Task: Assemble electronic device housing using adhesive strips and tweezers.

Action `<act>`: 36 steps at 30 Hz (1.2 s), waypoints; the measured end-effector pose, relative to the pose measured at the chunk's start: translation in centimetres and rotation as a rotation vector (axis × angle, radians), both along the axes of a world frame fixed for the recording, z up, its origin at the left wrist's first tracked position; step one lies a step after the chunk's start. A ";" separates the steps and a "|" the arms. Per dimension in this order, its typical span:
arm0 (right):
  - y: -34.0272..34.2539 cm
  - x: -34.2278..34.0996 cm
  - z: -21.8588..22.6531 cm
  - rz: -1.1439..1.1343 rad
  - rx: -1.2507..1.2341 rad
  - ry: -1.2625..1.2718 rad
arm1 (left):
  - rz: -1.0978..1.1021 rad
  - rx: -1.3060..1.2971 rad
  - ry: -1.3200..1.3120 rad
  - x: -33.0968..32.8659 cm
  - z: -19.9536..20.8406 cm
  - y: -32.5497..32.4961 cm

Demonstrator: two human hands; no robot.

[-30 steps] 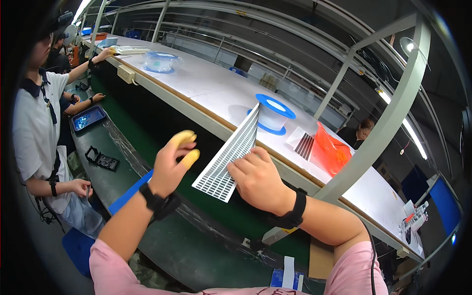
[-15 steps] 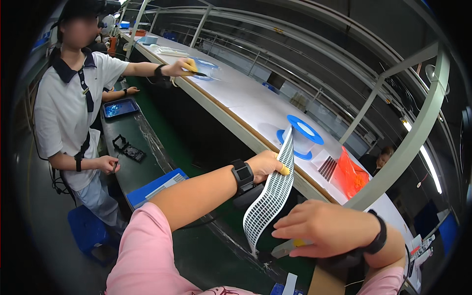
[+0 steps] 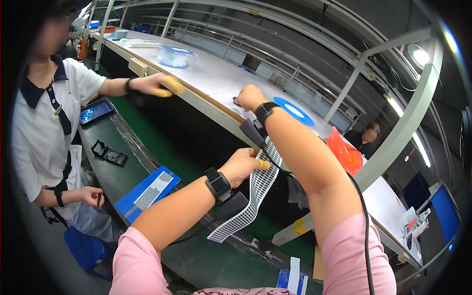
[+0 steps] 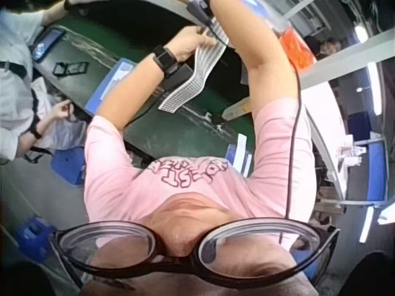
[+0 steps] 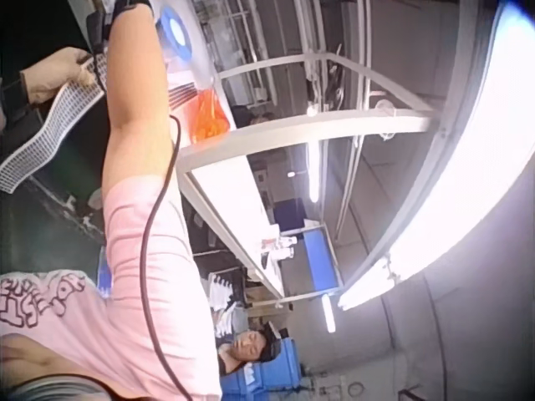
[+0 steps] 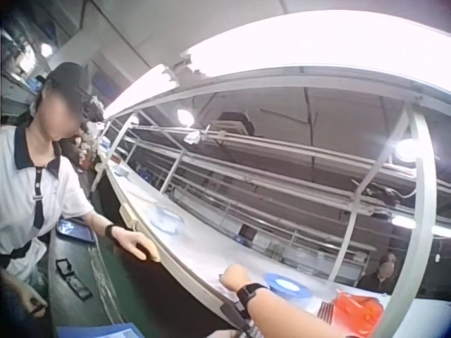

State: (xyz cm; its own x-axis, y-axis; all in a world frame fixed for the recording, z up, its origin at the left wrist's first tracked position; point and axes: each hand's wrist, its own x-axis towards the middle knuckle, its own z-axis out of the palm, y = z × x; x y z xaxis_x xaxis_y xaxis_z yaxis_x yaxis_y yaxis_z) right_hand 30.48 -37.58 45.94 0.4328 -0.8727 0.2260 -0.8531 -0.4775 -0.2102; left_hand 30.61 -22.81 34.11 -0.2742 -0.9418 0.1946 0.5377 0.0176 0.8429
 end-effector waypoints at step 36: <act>4.3 -4.6 0.9 -0.165 0.258 0.232 | 0.091 0.026 -0.133 -2.1 -0.4 -0.5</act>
State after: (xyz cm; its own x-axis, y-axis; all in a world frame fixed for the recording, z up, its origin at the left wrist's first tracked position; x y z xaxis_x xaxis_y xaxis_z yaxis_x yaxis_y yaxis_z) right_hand 25.88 -33.33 46.85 0.2954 -0.9504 -0.0975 -0.9532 -0.2862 -0.0975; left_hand 28.50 -23.28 33.73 -0.2092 -0.9682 0.1373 0.4182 0.0383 0.9076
